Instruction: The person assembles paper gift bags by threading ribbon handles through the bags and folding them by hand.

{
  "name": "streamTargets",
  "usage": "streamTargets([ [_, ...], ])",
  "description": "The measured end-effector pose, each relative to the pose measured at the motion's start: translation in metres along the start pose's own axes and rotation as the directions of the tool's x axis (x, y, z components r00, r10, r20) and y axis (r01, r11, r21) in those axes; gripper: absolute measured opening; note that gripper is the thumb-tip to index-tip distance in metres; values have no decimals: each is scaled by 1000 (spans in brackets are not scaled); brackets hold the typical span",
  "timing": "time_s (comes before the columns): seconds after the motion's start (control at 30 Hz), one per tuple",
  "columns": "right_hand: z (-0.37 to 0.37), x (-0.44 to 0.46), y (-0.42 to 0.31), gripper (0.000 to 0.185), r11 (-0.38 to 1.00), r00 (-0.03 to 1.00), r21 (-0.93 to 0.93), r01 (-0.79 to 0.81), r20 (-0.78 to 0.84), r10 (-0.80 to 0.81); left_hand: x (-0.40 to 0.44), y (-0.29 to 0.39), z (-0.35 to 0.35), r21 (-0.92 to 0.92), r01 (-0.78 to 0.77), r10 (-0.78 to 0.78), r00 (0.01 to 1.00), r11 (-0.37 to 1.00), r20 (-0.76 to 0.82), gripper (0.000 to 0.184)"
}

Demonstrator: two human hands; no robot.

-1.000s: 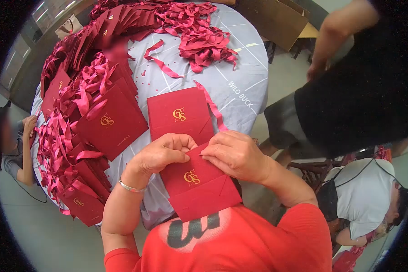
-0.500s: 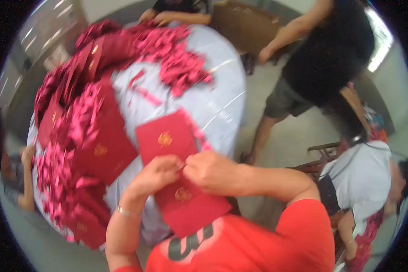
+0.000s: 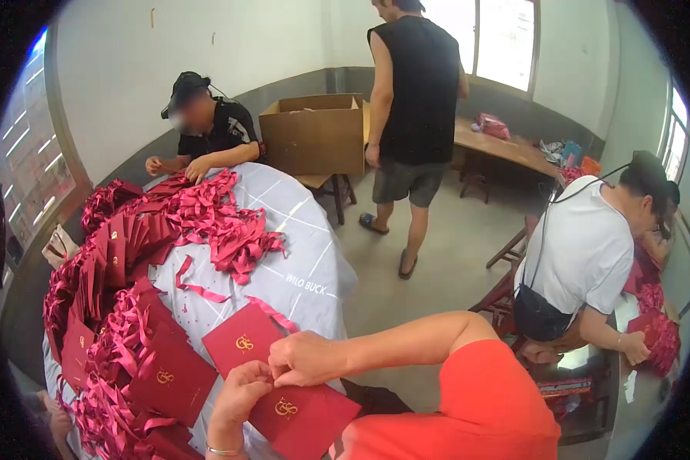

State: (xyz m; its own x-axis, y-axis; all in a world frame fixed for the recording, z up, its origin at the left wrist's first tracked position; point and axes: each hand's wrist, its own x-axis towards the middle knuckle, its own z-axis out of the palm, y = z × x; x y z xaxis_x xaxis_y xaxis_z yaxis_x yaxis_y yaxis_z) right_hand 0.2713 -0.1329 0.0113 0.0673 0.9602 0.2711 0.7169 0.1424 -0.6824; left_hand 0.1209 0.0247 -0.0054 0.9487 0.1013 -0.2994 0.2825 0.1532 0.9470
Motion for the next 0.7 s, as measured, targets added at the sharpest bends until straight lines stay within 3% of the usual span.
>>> streamTargets([
  [0.13, -14, 4, -10, 19, 997, 999, -47, 53, 9, -53, -2, 2, 3, -3, -35, 35, 999, 999, 0, 19],
  [0.2, -19, 11, -6, 16, 989, 997, 126, 75, 9, -77, -2, 2, 6, 86, -90, 94, 994, 992, -50, 15],
  [0.27, -25, 15, -7, 12, 928, 981, 326, -180, 133, 144, -3, 4, 13, 108, -104, 117, 985, 989, -124, 13],
  [0.3, -25, 18, -5, 13, 858, 937, 391, -334, 234, 258, -5, 9, 18, 201, -112, 145, 977, 973, -157, 11],
  [0.37, -29, 25, -3, 16, 897, 927, 298, -326, 286, 242, -10, 10, 28, 387, -126, 228, 946, 913, -230, 14],
  [0.43, -24, 32, 9, 22, 854, 891, 396, -338, 428, 155, -14, 11, 35, 619, -67, 258, 940, 783, -225, 21],
  [0.47, -29, 38, 8, 23, 875, 826, 307, -374, 540, 163, -18, 15, 41, 675, -62, 275, 937, 735, -213, 24],
  [0.5, -30, 41, 10, 23, 876, 824, 307, -371, 544, 158, -19, 14, 44, 717, -95, 318, 930, 690, -183, 22],
  [0.53, -30, 45, 15, 21, 844, 736, 321, -429, 667, 121, -20, 13, 48, 757, -125, 359, 921, 641, -152, 21],
  [0.57, -27, 49, 21, 20, 811, 631, 323, -488, 773, 71, -21, 12, 51, 720, -107, 335, 924, 686, -182, 21],
  [0.7, -12, 52, 39, 16, 745, 470, 337, -576, 882, -37, -32, 21, 63, 795, -85, 330, 932, 600, -149, 25],
])
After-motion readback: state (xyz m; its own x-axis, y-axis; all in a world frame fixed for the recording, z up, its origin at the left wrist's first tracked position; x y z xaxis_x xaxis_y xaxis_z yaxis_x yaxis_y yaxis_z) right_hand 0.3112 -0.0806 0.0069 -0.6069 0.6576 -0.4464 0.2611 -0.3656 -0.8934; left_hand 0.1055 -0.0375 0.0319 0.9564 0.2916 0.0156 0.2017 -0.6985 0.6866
